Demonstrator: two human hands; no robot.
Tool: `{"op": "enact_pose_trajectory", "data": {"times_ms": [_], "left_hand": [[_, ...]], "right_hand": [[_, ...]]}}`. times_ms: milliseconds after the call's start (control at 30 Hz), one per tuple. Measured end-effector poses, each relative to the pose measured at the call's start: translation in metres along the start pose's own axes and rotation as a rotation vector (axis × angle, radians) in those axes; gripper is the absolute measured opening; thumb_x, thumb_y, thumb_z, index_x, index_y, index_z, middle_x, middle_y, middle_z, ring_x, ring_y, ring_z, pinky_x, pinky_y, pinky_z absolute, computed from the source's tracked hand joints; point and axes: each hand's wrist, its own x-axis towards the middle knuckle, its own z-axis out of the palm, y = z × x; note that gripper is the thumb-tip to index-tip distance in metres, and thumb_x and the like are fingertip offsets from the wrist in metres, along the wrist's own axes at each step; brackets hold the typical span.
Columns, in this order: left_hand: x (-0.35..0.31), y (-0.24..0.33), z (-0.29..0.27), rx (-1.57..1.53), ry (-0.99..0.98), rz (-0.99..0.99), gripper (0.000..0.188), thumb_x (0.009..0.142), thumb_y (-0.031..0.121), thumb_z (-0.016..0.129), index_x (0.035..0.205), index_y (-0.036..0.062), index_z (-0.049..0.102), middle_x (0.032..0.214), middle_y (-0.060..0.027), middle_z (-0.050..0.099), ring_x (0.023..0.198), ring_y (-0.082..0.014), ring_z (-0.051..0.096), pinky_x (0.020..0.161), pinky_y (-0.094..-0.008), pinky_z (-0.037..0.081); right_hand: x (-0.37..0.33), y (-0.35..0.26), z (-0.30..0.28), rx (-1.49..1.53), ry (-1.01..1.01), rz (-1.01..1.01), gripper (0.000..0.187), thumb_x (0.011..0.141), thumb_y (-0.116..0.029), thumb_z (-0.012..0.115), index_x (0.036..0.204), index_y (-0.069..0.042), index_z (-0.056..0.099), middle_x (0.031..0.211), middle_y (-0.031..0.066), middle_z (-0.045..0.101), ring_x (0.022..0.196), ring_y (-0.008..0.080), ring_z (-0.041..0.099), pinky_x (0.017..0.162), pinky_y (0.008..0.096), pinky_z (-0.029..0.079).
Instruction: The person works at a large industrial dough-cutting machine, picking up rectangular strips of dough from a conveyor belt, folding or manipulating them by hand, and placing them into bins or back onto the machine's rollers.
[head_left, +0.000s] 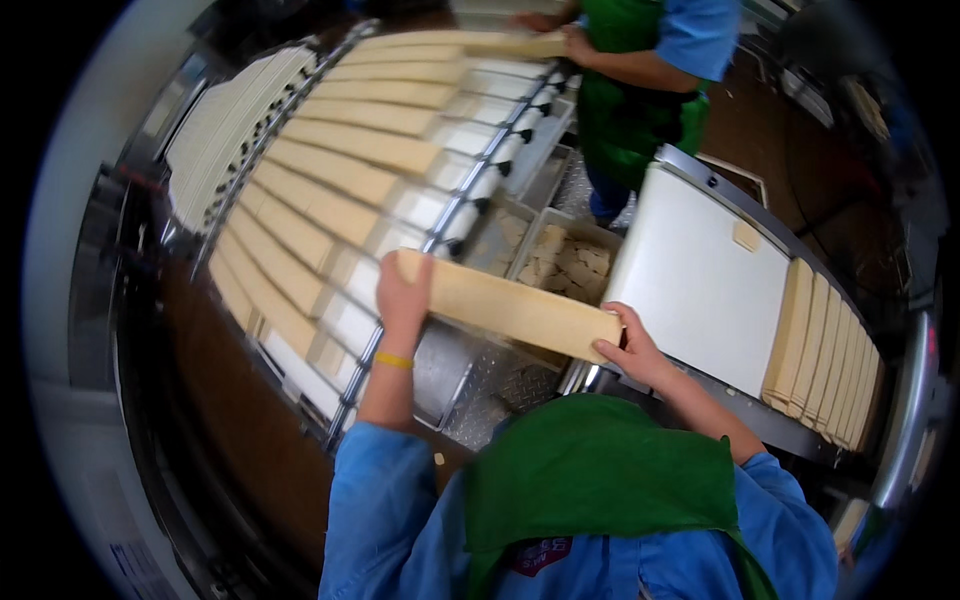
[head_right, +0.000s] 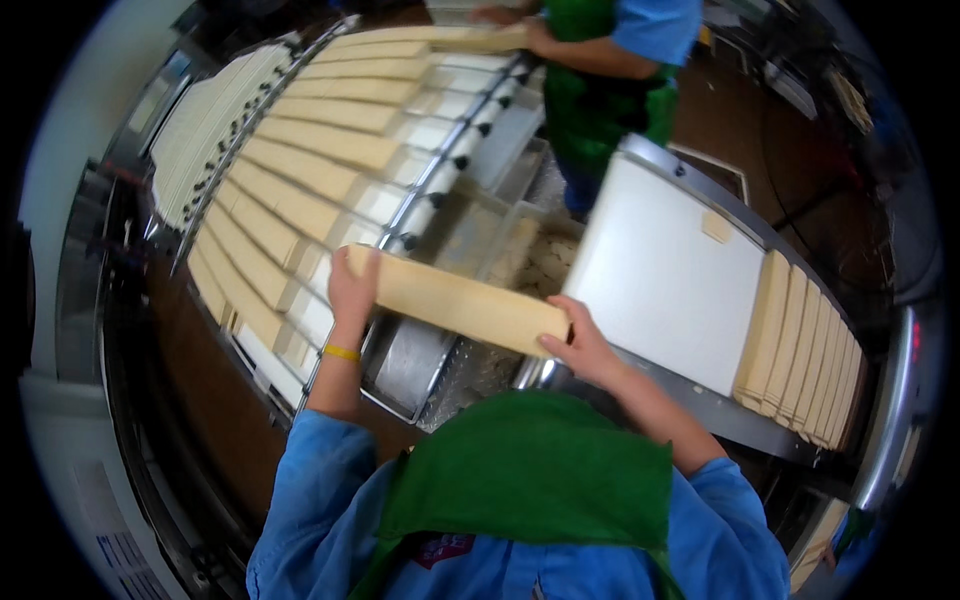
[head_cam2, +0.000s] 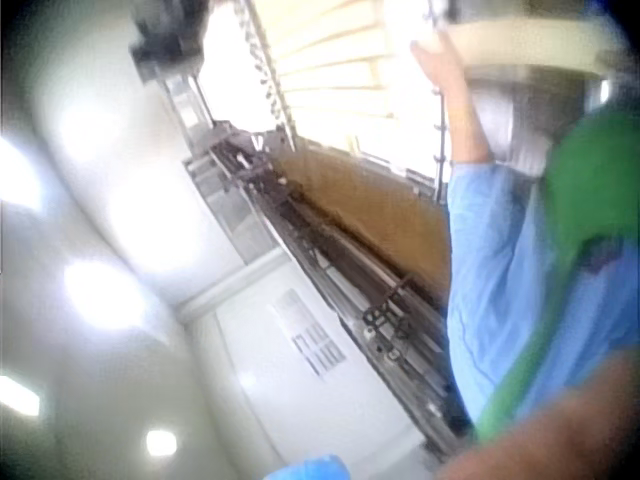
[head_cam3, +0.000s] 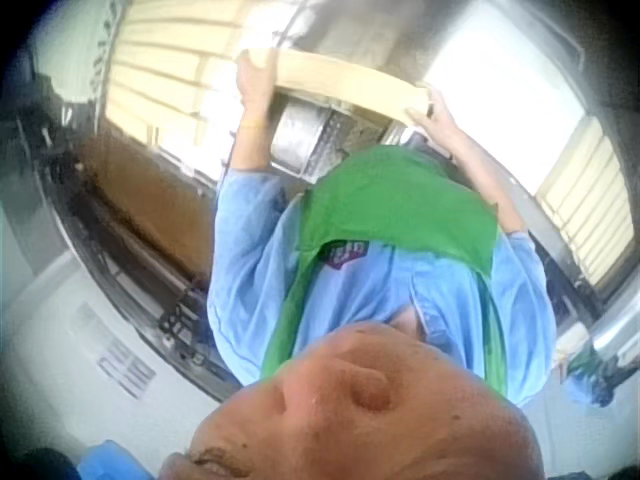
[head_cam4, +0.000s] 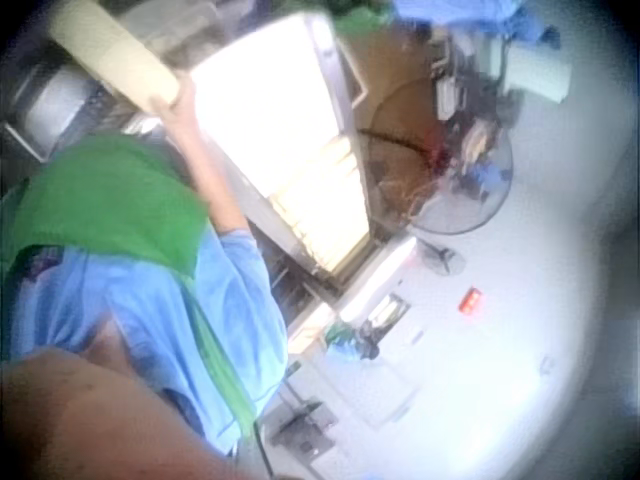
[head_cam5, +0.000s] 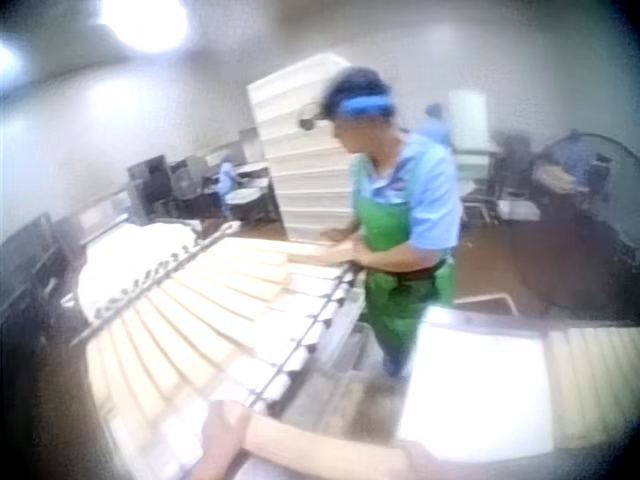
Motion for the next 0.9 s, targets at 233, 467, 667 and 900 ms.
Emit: {"op": "enact_pose_trajectory", "data": {"times_ms": [233, 467, 667, 900], "left_hand": [[0.004, -0.189, -0.137, -0.117, 0.119, -0.313, 0.033, 0.090, 0.031, 0.051, 0.099, 0.0008, 0.061, 0.093, -0.0210, 0.064, 0.086, -0.0328, 0.061, 0.078, -0.0376, 0.046], [-0.010, -0.334, -0.182, -0.173, 0.146, -0.414, 0.034, 0.091, 0.028, 0.047, 0.098, -0.0020, 0.061, 0.091, -0.0203, 0.064, 0.085, -0.0320, 0.061, 0.076, -0.0377, 0.045], [0.046, -0.361, -0.182, 0.155, -0.063, -0.184, 0.031, 0.093, 0.026, 0.044, 0.084, -0.0012, 0.056, 0.084, -0.0244, 0.059, 0.084, -0.0410, 0.056, 0.072, -0.0475, 0.044], [0.103, -0.411, -0.184, 0.282, -0.183, -0.086, 0.032, 0.092, 0.029, 0.045, 0.090, -0.0030, 0.051, 0.086, -0.0286, 0.058, 0.086, -0.0457, 0.056, 0.076, -0.0504, 0.045]], "right_hand": [[0.021, -0.045, 0.168, 0.024, -0.396, 0.003, 0.052, 0.083, -0.018, 0.067, 0.129, -0.009, 0.042, 0.117, 0.0126, 0.040, 0.105, 0.0222, 0.048, 0.089, 0.0323, 0.044], [0.018, -0.046, 0.303, -0.072, -0.677, 0.087, 0.057, 0.081, -0.003, 0.066, 0.130, -0.008, 0.037, 0.117, 0.0089, 0.045, 0.109, 0.0173, 0.051, 0.092, 0.0308, 0.046], [0.028, -0.066, 0.378, -0.063, -0.808, 0.348, 0.058, 0.080, -0.001, 0.065, 0.130, -0.006, 0.037, 0.113, 0.0089, 0.051, 0.102, 0.0159, 0.054, 0.086, 0.0282, 0.048], [0.045, -0.042, 0.429, -0.045, -0.620, 0.202, 0.050, 0.079, -0.008, 0.067, 0.124, -0.006, 0.043, 0.106, 0.0112, 0.051, 0.093, 0.0171, 0.053, 0.079, 0.0300, 0.047]]}}
